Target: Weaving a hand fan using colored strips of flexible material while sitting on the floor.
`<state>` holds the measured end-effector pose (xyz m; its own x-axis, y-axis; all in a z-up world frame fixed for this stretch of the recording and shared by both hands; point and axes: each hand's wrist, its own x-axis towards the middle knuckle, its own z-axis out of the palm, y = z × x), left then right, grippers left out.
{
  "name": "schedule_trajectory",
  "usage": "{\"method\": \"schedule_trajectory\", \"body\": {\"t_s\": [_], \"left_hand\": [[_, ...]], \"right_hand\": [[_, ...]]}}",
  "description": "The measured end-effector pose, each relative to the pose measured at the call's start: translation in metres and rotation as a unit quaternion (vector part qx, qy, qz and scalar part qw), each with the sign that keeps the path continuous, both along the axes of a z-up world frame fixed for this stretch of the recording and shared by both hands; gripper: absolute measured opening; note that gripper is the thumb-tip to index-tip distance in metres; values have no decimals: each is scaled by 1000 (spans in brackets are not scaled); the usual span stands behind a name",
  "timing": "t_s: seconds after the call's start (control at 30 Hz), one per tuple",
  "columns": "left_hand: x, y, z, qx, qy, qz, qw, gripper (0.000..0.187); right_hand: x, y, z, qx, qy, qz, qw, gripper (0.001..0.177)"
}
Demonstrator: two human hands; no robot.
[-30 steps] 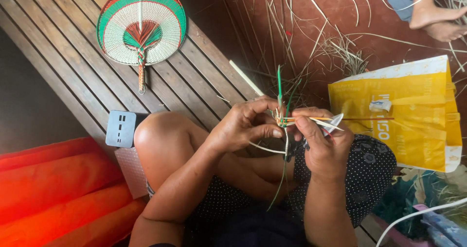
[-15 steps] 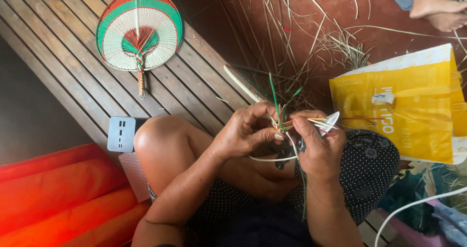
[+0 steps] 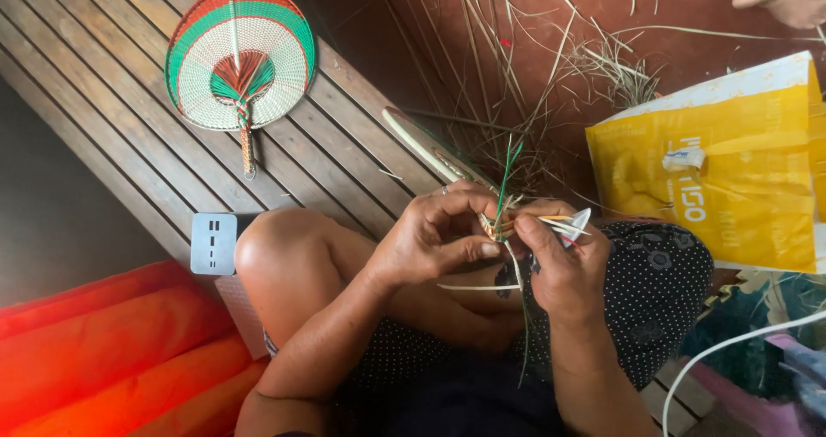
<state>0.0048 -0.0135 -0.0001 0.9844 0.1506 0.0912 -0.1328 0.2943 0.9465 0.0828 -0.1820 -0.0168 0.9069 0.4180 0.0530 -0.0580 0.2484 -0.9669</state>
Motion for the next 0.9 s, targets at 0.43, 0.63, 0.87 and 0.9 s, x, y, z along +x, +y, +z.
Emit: {"method": "schedule_trajectory", "body": {"t_s": [0.43, 0.63, 0.87, 0.9], "left_hand": [[-1, -2, 26, 116, -78, 16, 990, 35], [-4, 2, 24, 144, -82, 38, 985, 34], [-7, 1, 2, 65, -25, 124, 990, 15], [-8, 2, 1, 43, -12, 139, 989, 13]], "right_hand": [[-3, -7, -8, 54, -38, 48, 997, 11], [1, 4, -3, 27, -25, 55, 998, 12], [0, 20, 5, -10, -3, 70, 997, 14], [-1, 21, 4, -24, 16, 68, 997, 14]]}}
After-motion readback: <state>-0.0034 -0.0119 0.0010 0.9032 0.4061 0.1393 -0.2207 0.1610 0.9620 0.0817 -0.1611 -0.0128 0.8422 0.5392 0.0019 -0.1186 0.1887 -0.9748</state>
